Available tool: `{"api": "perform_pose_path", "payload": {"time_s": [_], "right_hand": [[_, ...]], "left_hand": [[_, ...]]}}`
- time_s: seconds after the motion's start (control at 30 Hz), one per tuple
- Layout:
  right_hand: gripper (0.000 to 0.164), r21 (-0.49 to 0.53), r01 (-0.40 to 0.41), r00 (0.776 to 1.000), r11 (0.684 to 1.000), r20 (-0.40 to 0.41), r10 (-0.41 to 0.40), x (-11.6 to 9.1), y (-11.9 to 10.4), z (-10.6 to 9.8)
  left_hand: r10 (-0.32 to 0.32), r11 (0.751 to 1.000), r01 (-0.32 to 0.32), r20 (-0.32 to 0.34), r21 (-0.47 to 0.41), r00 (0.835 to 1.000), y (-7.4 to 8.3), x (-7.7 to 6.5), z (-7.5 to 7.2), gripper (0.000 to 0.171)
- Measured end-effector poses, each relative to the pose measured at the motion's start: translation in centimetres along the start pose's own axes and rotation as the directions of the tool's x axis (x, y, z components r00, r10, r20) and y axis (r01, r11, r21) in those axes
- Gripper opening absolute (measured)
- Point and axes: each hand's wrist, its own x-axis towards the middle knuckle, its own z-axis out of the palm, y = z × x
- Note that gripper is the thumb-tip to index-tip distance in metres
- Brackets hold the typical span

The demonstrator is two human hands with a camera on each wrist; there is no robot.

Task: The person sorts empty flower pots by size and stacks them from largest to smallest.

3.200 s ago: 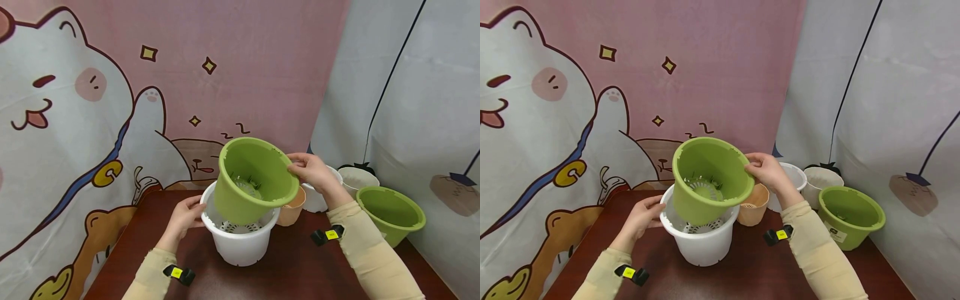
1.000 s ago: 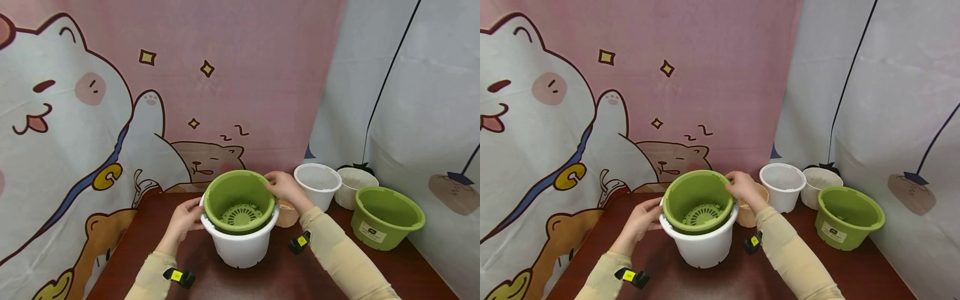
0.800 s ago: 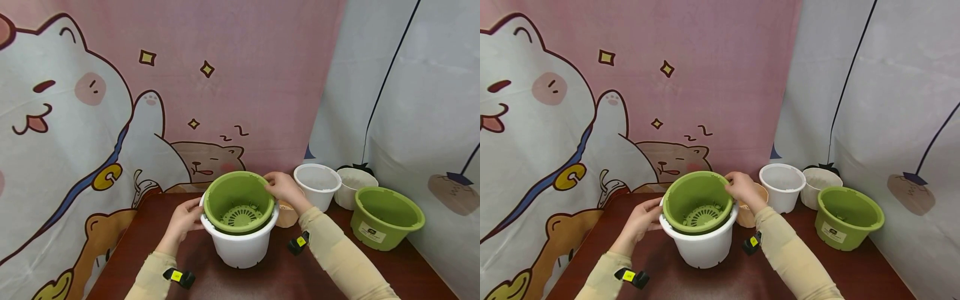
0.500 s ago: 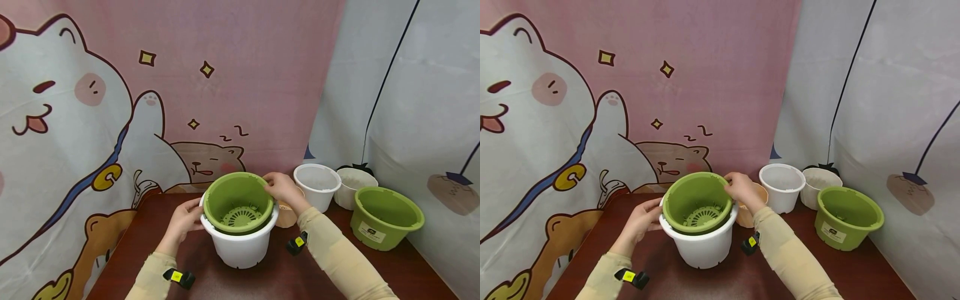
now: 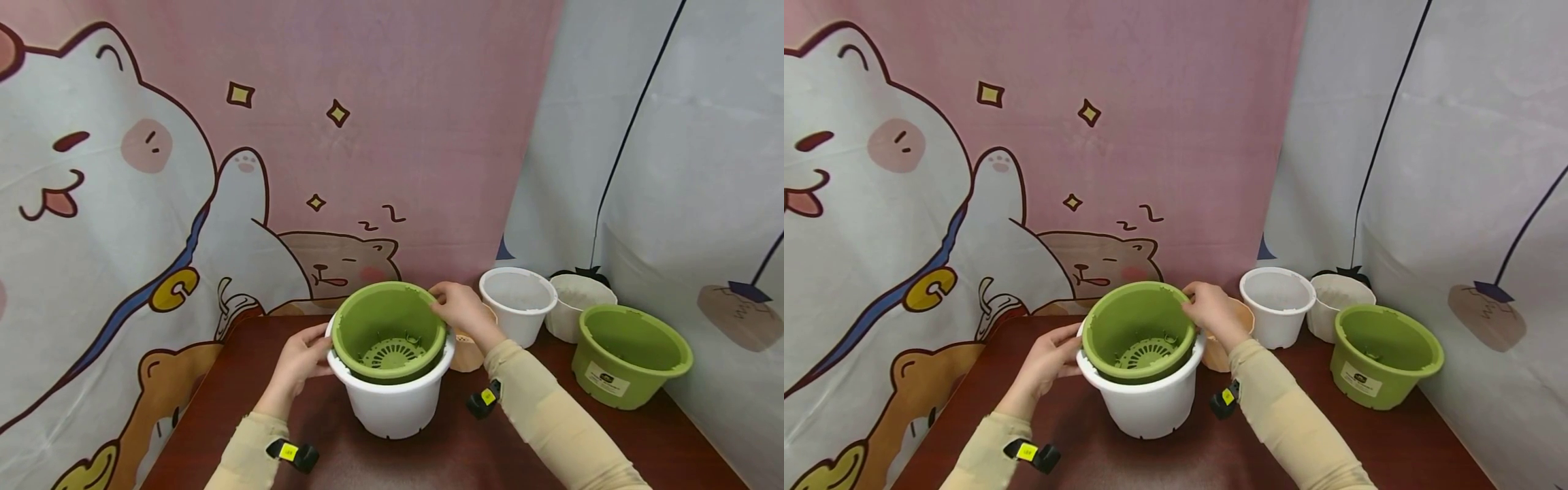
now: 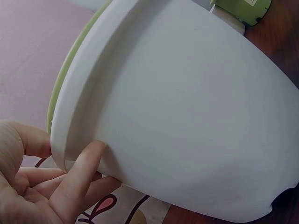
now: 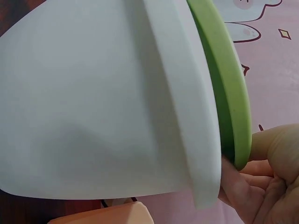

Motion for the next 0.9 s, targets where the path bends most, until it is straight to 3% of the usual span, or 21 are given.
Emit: {"api": "perform_pose_path", "payload": {"time_s": [0.5,0.9], "right_hand": [[0.031,-0.104,0.074,0.994,0.992,-0.076,-0.082,-0.45,-0.12,0.37],[0.03,-0.122,0.097,0.993,0.988,-0.063,-0.105,-0.45,-0.24,0.45]], "left_hand": [[-0.001,1.0,0.001,-0.001,0.005,1.0,0.06,-0.01,0.0,0.044],[-0.002,1.0,0.002,-0.006,0.004,1.0,-0.15,0.09,-0.05,0.042]]}}
